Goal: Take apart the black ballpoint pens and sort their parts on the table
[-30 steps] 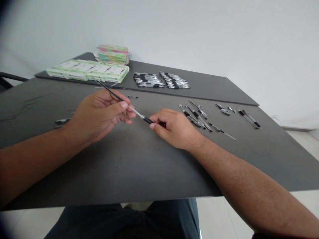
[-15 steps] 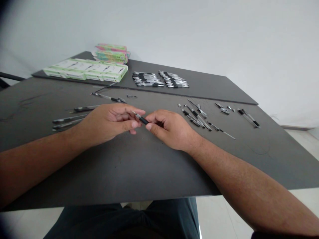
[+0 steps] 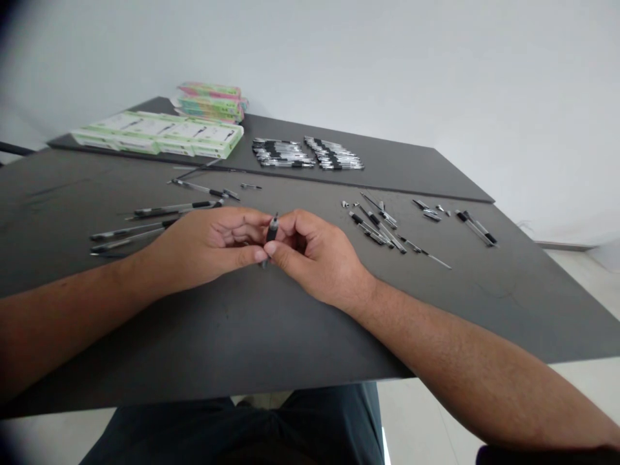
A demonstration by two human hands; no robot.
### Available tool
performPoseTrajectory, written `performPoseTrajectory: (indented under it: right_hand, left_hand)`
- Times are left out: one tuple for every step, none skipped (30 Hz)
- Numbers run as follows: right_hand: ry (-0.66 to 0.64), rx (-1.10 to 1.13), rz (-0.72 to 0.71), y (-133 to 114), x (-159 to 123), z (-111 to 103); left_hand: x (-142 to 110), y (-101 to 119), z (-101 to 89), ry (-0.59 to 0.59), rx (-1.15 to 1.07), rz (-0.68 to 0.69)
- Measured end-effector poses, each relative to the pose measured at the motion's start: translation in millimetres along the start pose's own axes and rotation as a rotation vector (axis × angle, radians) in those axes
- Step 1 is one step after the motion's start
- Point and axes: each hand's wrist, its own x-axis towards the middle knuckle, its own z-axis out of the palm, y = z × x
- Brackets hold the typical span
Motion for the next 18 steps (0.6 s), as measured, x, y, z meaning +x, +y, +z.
performPoseTrajectory:
  right_hand:
    - [-0.002, 0.005, 0.0, 0.7, -0.2, 0.7]
    - [-0.006, -0.002, -0.003, 1.3, -0.1, 1.3]
    - [-0.013, -0.014, -0.007, 1.8, 0.2, 1.7]
    - [-0.022, -0.025, -0.012, 2.3, 0.8, 2.0]
    - [-0.037, -0.027, -0.016, 2.8, 1.5, 2.0]
    - [-0.062, -0.021, -0.017, 3.3, 2.4, 1.5]
    - [-0.091, -0.006, -0.018, 3.8, 3.5, 0.3]
    - [-0.117, 0.006, -0.023, 4.2, 4.8, -2.2]
    - [-0.126, 0.001, -0.032, 4.6, 6.6, -6.2]
    - [-0.112, -0.031, -0.044, 5.1, 8.9, -12.2]
    - [-0.073, -0.096, -0.054, 5.6, 11.9, -20.1]
    - [-0.009, -0.195, -0.059, 6.4, 15.6, -29.9]
    - [0.069, -0.327, -0.049, 7.4, 19.9, -41.3]
    - [0.147, -0.473, -0.021, 8.9, 24.7, -53.7]
    - [0.195, -0.601, 0.021, 10.6, 29.6, -66.3]
    - [0.231, -0.71, 0.067, 12.7, 34.4, -78.3]
    - [0.26, -0.801, 0.112, 14.8, 38.7, -89.1]
    - [0.258, -0.872, 0.158, 16.9, 42.2, -98.0]
  left_hand:
    - [-0.6, 1.0, 0.5, 0.007, 0.029, -0.01]
    - [-1.3, 2.1, 1.1, 0.014, 0.074, -0.014]
    - [-2.0, 3.2, 1.6, 0.025, 0.122, -0.013]
    - [-2.6, 4.2, 2.1, 0.041, 0.16, -0.004]
    - [-3.2, 4.8, 2.4, 0.055, 0.184, 0.005]
    - [-3.6, 5.1, 2.4, 0.067, 0.198, 0.014]
    - [-3.9, 5.1, 1.9, 0.085, 0.207, 0.02]
    - [-4.0, 4.6, 0.8, 0.103, 0.22, 0.02]
    - [-4.0, 3.9, -0.8, 0.126, 0.245, 0.018]
    - [-3.8, 2.9, -2.8, 0.152, 0.281, 0.014]
    - [-3.6, 1.6, -5.1, 0.185, 0.321, 0.01]
    - [-3.3, 0.3, -7.3, 0.22, 0.359, 0.006]
    - [-3.0, -1.2, -9.3, 0.257, 0.385, 0.005]
    - [-2.7, -2.6, -10.9, 0.288, 0.396, 0.008]
    - [-2.4, -4.0, -12.0, 0.316, 0.393, 0.013]
    - [-2.1, -5.1, -12.5, 0.334, 0.385, 0.017]
    - [-2.0, -5.9, -12.6, 0.344, 0.375, 0.018]
    - [-2.0, -6.3, -12.5, 0.345, 0.366, 0.014]
